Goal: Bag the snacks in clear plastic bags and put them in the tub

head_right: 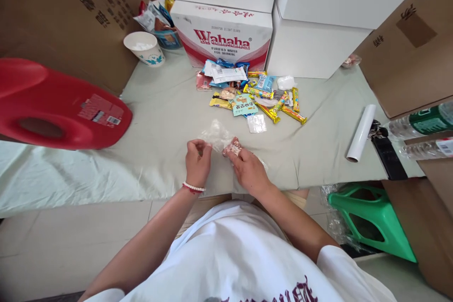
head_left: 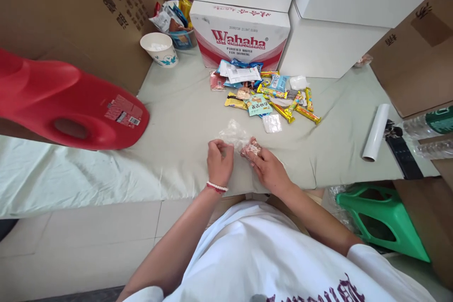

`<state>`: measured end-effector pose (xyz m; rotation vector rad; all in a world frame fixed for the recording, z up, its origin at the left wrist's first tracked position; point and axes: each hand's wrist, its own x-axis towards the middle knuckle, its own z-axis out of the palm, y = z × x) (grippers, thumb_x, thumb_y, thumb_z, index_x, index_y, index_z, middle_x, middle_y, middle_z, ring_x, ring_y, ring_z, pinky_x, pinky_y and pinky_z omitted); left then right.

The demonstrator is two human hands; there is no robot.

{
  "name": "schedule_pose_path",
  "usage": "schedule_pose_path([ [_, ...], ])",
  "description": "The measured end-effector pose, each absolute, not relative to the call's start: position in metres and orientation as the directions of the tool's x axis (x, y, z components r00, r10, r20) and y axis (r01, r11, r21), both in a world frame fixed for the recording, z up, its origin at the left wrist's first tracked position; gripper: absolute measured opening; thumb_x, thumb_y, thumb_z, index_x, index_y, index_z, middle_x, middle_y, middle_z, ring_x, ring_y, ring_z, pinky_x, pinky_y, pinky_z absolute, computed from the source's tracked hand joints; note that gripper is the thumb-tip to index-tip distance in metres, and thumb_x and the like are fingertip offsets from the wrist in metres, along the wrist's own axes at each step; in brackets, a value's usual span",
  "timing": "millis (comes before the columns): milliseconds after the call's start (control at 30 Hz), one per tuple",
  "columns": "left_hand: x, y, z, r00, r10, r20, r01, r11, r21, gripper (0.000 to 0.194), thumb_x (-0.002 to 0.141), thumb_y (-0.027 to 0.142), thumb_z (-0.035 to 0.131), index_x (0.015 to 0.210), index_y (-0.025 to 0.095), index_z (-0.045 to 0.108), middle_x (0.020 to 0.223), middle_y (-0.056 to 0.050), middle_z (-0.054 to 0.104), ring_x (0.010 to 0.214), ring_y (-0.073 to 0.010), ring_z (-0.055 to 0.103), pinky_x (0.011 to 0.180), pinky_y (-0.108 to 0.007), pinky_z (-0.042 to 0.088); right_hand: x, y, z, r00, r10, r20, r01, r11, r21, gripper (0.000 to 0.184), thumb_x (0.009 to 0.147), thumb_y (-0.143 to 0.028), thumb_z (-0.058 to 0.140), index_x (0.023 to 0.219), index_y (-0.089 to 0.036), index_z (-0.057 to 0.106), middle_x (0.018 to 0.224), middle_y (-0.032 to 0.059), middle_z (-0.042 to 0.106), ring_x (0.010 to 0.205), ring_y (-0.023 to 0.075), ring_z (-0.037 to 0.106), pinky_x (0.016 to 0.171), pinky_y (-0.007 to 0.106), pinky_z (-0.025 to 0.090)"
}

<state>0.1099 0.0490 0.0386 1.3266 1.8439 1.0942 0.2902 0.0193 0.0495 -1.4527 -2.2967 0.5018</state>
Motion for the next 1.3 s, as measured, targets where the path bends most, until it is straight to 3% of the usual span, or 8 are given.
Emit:
schedule_pose_path([
  [233, 0.105, 0.094, 0.062, -0.327, 0.938, -0.119, 0.783, 0.339, 0.522, 0.067, 0.081, 0.066, 0.063, 0.122, 0.013, 0.060, 0.159, -0.025, 0.036, 0.143, -0.0491, 0.032, 0.110, -0.068, 0.033, 0.293, 0.023, 0.049, -0.420, 0.897, 0.134, 0.702, 0.415, -0.579, 0.044, 0.098, -0.023, 0.055, 0.141, -0.027, 0.063, 0.098, 0.0076, 0.052, 0.086, 0.0208, 0.052, 0.079, 0.033, 0.050],
  [367, 0.095, 0.095, 0.067, -0.166, 0.981, -0.105, 0.739, 0.194, 0.645, 0.027, 0.075, 0.044, 0.071, 0.081, 0.019, 0.064, 0.127, -0.016, 0.065, 0.130, -0.0367, 0.051, 0.108, -0.053, 0.043, 0.294, 0.027, 0.045, -0.412, 0.897, 0.164, 0.676, 0.421, -0.605, 0.039, 0.099, -0.022, 0.052, 0.135, -0.026, 0.067, 0.095, 0.0064, 0.051, 0.084, 0.0192, 0.052, 0.078, 0.032, 0.049],
  [500, 0.112, 0.073, 0.076, -0.091, 0.996, -0.016, 0.509, 0.060, 0.859, 0.015, 0.081, 0.035, 0.063, 0.078, 0.021, 0.062, 0.079, -0.001, 0.068, 0.079, -0.0182, 0.064, 0.079, -0.031, 0.053, 0.290, 0.029, 0.046, -0.414, 0.895, 0.163, 0.691, 0.426, -0.584, 0.039, 0.096, -0.017, 0.050, 0.127, -0.025, 0.072, 0.093, 0.0075, 0.054, 0.087, 0.0222, 0.051, 0.078, 0.035, 0.050],
  [700, 0.151, 0.041, 0.077, 0.229, 0.970, 0.081, 0.483, -0.186, 0.856, 0.039, 0.101, 0.038, 0.039, 0.115, 0.022, 0.071, 0.119, -0.007, 0.075, 0.124, -0.0242, 0.062, 0.108, -0.044, 0.046, 0.303, 0.022, 0.058, -0.454, 0.866, 0.209, 0.495, 0.441, -0.748, 0.035, 0.097, -0.025, 0.052, 0.127, -0.025, 0.069, 0.123, 0.0114, 0.062, 0.116, 0.0280, 0.055, 0.101, 0.046, 0.048],
  [833, 0.156, 0.037, 0.062, 0.200, 0.972, 0.124, 0.564, -0.217, 0.797, 0.047, 0.106, 0.030, 0.027, 0.145, 0.017, 0.050, 0.119, -0.009, 0.076, 0.134, -0.0229, 0.056, 0.120, -0.052, 0.031, 0.331, 0.018, 0.052, -0.235, 0.967, 0.095, 0.424, 0.190, -0.885, 0.032, 0.101, -0.037, 0.048, 0.123, -0.025, 0.067, 0.109, 0.0073, 0.069, 0.099, 0.0219, 0.064, 0.092, 0.038, 0.054],
  [933, 0.162, 0.036, 0.049, 0.173, 0.967, 0.186, 0.632, -0.254, 0.732, 0.045, 0.103, 0.024, 0.038, 0.147, 0.018, 0.048, 0.109, -0.007, 0.079, 0.132, -0.0244, 0.057, 0.119, -0.053, 0.029, 0.342, 0.015, 0.041, 0.115, 0.990, 0.087, 0.648, -0.008, -0.762, 0.033, 0.094, -0.042, 0.058, 0.116, -0.020, 0.070, 0.107, 0.0117, 0.064, 0.098, 0.0264, 0.061, 0.092, 0.044, 0.053],
  [1067, 0.170, 0.029, 0.035, 0.186, 0.944, 0.272, 0.689, -0.322, 0.649, 0.044, 0.095, 0.013, 0.047, 0.136, 0.025, 0.058, 0.111, -0.007, 0.077, 0.129, -0.0264, 0.056, 0.112, -0.051, 0.036, 0.342, 0.007, 0.036, 0.085, 0.991, 0.103, 0.843, -0.017, -0.538, 0.024, 0.084, -0.034, 0.070, 0.103, -0.019, 0.073, 0.117, 0.0160, 0.058, 0.112, 0.0338, 0.050, 0.100, 0.052, 0.046],
  [1300, 0.168, 0.033, 0.036, -0.070, 0.979, 0.192, 0.807, -0.057, 0.588, 0.075, 0.075, 0.041, 0.076, 0.140, 0.014, 0.049, 0.135, -0.020, 0.058, 0.131, -0.0388, 0.048, 0.112, -0.057, 0.037, 0.337, 0.004, 0.050, 0.069, 0.997, -0.016, 0.606, -0.055, -0.794, 0.018, 0.096, -0.037, 0.053, 0.095, -0.022, 0.063, 0.086, 0.0046, 0.067, 0.076, 0.0207, 0.063, 0.073, 0.032, 0.052],
])
